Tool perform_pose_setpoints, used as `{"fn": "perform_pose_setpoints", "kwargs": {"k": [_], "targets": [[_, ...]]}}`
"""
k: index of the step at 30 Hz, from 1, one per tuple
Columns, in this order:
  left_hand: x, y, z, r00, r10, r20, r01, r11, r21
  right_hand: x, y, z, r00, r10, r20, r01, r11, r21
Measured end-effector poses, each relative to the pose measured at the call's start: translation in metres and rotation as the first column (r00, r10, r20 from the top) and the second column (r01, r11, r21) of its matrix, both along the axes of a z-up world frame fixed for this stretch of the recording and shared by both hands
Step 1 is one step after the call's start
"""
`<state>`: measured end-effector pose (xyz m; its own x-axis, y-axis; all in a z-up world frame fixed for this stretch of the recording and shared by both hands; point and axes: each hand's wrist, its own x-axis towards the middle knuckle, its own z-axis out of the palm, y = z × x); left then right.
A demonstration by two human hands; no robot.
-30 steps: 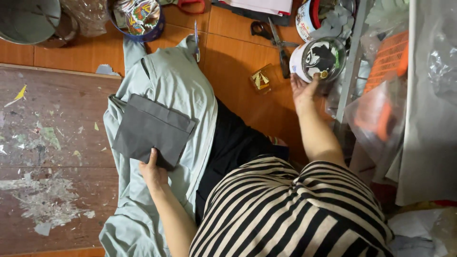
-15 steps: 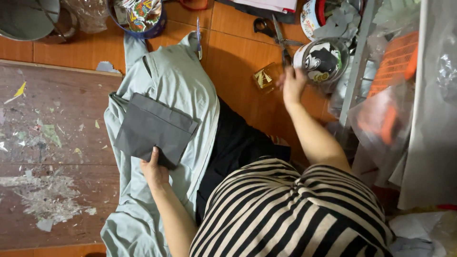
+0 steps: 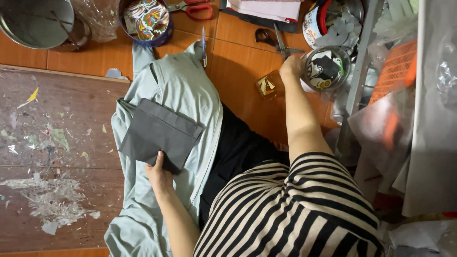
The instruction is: Cutting shapes out of a black sheet of material using scissors.
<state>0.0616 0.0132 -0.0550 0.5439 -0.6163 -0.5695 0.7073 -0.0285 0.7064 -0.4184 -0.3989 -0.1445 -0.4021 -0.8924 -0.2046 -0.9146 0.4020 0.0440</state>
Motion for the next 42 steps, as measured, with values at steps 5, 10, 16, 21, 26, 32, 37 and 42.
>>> {"fn": "perform_pose_setpoints", "kwargs": {"k": [5,10,16,21,26,32,37,42], "targets": [[0.000,0.001,-0.006,1.000,0.001,-0.002,-0.001,1.000,-0.023,0.031,0.037,0.065,0.983,0.094,0.159,-0.054,0.969,-0.241],[0.000,0.000,-0.006,1.000,-0.005,0.012,0.005,1.000,-0.028,0.057,0.055,0.120,0.925,0.270,0.268,-0.103,0.856,-0.506],[-0.001,-0.001,0.001,0.999,-0.008,0.044,0.007,1.000,0.017,0.111,0.034,0.153,0.471,0.633,0.614,0.194,0.605,-0.772],[0.001,0.004,-0.016,0.999,-0.007,0.050,0.007,1.000,-0.010,0.164,0.022,0.186,-0.178,0.626,0.759,0.433,0.743,-0.511],[0.003,-0.005,0.000,1.000,-0.003,0.027,0.004,0.999,-0.036,0.176,0.012,0.206,0.000,0.708,0.706,0.327,0.667,-0.669],[0.034,-0.004,0.070,0.995,0.066,-0.070,-0.085,0.940,-0.331,0.211,0.036,0.244,-0.115,0.658,0.744,0.117,0.753,-0.648],[0.051,-0.005,0.099,0.999,-0.015,0.052,0.041,0.848,-0.529,0.244,0.069,0.293,-0.330,0.593,0.735,0.000,0.778,-0.628],[0.041,-0.010,0.112,0.998,-0.050,0.040,0.064,0.817,-0.573,0.206,0.031,0.166,-0.290,0.611,0.736,0.084,0.783,-0.617]]}}
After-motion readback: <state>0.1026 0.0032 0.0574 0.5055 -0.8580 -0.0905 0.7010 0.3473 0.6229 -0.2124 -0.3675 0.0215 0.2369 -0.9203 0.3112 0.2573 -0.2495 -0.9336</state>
